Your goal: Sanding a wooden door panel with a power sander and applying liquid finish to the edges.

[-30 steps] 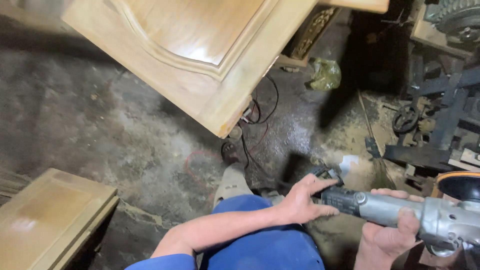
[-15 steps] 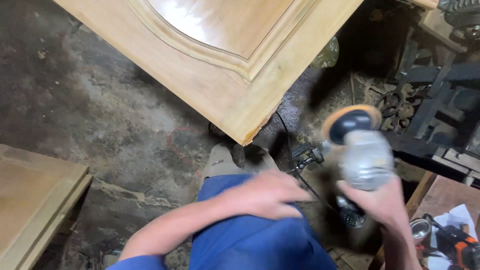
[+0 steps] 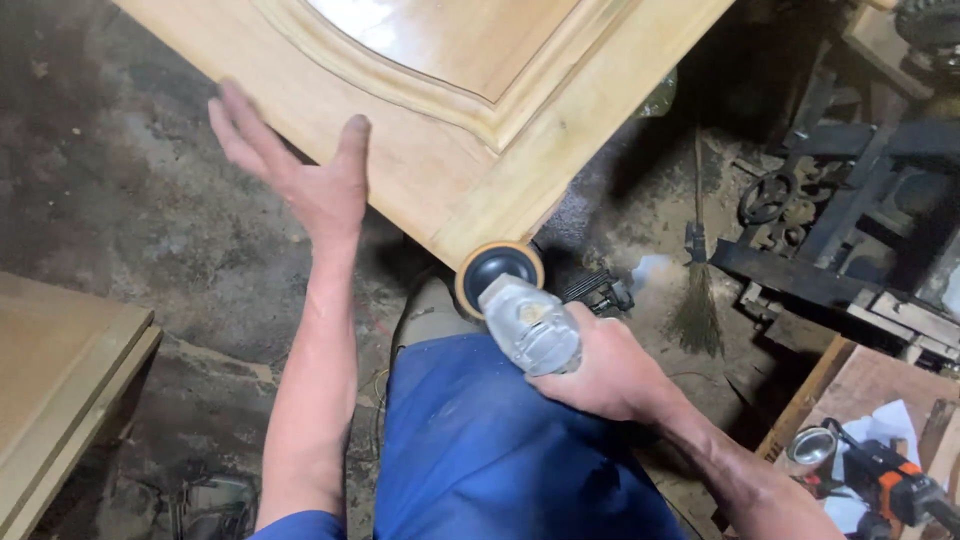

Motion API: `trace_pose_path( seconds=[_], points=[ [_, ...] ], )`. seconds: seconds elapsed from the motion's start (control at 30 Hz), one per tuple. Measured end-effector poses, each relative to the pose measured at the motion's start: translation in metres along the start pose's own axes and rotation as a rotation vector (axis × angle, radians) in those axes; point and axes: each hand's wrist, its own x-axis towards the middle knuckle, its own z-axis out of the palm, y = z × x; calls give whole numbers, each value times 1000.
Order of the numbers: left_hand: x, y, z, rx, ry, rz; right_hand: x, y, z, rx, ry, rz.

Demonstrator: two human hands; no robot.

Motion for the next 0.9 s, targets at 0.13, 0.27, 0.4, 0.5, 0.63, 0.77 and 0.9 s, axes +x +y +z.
trace_pose_path(
  seconds=[0.13, 0.27, 0.4, 0.5, 0.63, 0.77, 0.9],
  points=[
    [-4, -5, 4, -282, -18, -147, 1, -9, 4, 4, -49, -15],
    [-5, 3, 2, -302, -61, -224, 3, -7, -6, 45, -9, 1],
    [-4, 1, 3, -307, -55, -228, 8, -2, -25, 160, 75, 18],
    [-5, -4, 3, -311, -66, -212, 19, 2, -36, 215, 148, -34],
    [-4, -3, 1, -326, -90, -214, 25, -3, -47, 212, 289, -107],
    [-4, 0, -1, -313, -101, -192, 11, -23, -34, 221, 125, -41],
    [-4, -8, 3, -397, -82, -152, 6, -31, -13, 88, 12, 34]
  ],
)
